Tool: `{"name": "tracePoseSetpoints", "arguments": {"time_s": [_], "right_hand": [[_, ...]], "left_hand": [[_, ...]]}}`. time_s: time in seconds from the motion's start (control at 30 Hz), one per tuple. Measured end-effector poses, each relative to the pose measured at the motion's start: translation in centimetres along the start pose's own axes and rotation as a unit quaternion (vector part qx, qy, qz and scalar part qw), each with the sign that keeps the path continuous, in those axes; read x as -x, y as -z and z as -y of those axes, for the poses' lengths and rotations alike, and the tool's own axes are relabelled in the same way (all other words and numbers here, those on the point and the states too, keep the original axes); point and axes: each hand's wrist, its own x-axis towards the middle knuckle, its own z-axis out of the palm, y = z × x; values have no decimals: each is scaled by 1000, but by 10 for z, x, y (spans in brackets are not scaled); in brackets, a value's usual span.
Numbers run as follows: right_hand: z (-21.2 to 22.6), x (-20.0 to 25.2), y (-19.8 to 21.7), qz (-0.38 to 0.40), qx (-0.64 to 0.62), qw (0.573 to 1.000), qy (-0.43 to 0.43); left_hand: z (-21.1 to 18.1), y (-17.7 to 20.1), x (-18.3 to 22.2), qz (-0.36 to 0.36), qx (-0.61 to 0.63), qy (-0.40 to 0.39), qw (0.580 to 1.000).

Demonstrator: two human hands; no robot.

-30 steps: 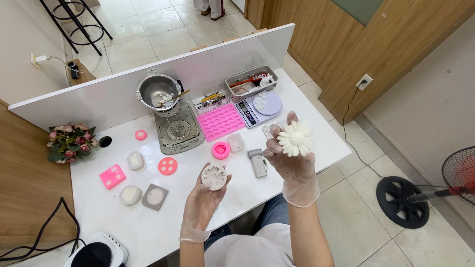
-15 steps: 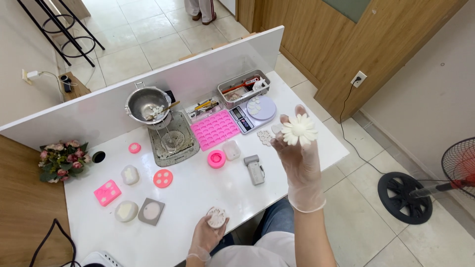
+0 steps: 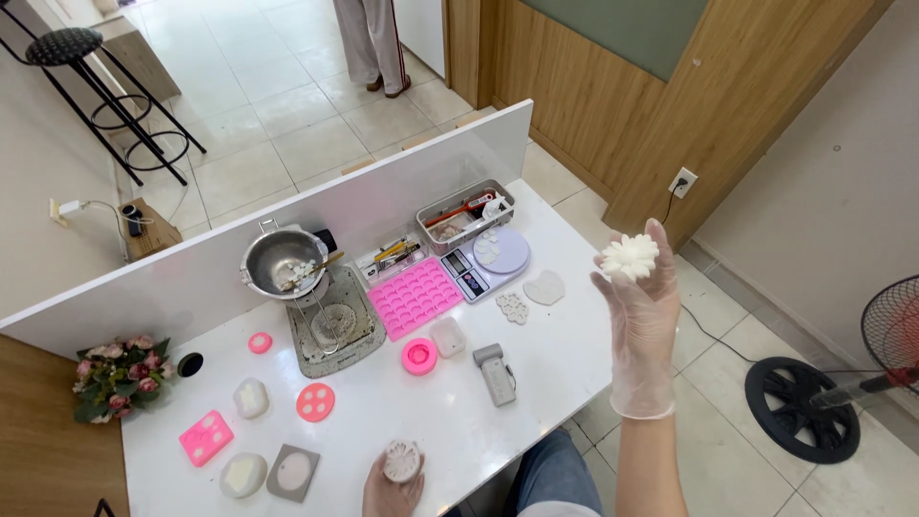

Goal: Removing decorative wax or plaster pieces from silicone molds.

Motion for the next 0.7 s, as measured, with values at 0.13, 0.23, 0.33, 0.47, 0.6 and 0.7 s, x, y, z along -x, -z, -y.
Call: {"name": "tracePoseSetpoints", "arguments": {"time_s": [0.13, 0.23, 0.33, 0.47, 0.6, 0.7], "right_hand": [[2, -19, -5, -47, 109, 993, 9], [-25, -37, 16, -50, 134, 989, -34], [-71, -58, 61, -48, 18, 981, -185], [-173, -91, 161, -37, -50, 947, -315], [-212, -92, 203, -64, 16, 907, -416], [-220, -90, 214, -50, 39, 907, -417]], "left_hand": [[-2, 73, -100, 105, 56, 77, 990], [-3, 101, -151, 169, 45, 129, 976], [0, 115, -177, 187, 28, 96, 977], [0, 113, -176, 215, 59, 115, 968], [5, 101, -173, 192, 77, 83, 975], [11, 95, -169, 174, 96, 56, 979]]}}
